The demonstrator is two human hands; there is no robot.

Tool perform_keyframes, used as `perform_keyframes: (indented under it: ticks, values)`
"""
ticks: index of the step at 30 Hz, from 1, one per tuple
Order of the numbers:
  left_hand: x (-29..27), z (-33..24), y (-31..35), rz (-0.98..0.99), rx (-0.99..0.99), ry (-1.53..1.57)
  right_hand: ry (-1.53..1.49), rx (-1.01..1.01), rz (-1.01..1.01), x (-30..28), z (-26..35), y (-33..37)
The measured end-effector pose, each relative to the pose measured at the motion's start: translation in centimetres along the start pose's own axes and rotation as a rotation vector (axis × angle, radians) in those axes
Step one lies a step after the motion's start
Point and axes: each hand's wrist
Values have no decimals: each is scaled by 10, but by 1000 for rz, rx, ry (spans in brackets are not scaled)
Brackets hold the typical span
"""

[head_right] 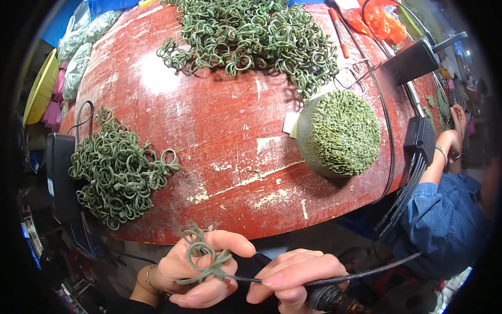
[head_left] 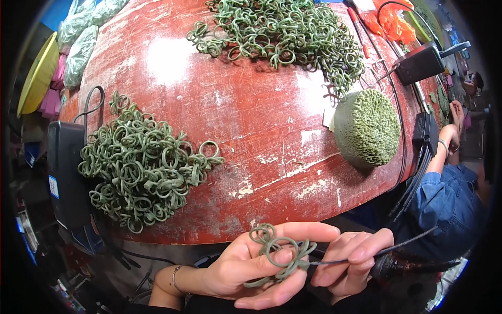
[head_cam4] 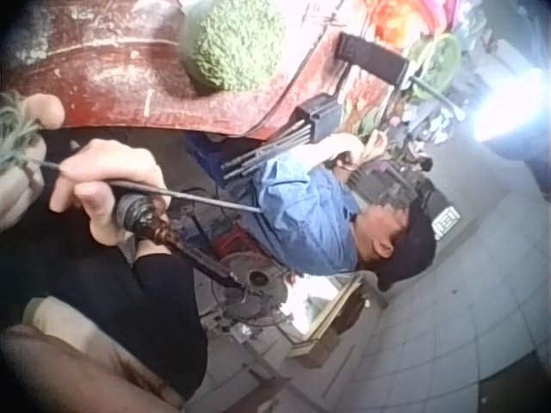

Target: Joining or welding green plastic rings/loops using a heat tool on a production table.

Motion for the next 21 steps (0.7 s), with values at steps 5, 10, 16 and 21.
perform_keyframes:
  ticks: [5, 10, 16, 21]
  values:
    - [-2, 0, -2, -231, 95, -721, 64, 81, -111, -5, 3, -1]
    - [-1, 0, 4, -293, 169, -927, 81, 215, -89, -10, 6, 1]
    - [3, -2, 2, -320, 47, -1026, 8, 300, -100, -18, 16, 4]
    - [1, 5, 4, -436, 262, -1342, 163, 163, -144, -7, 6, -2]
Point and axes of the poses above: each hand's wrist, its own y-axis away from the middle knuckle, its own x-axis out of the palm, z = x × y, and after that the axes turned 9 degrees about z, right-handed
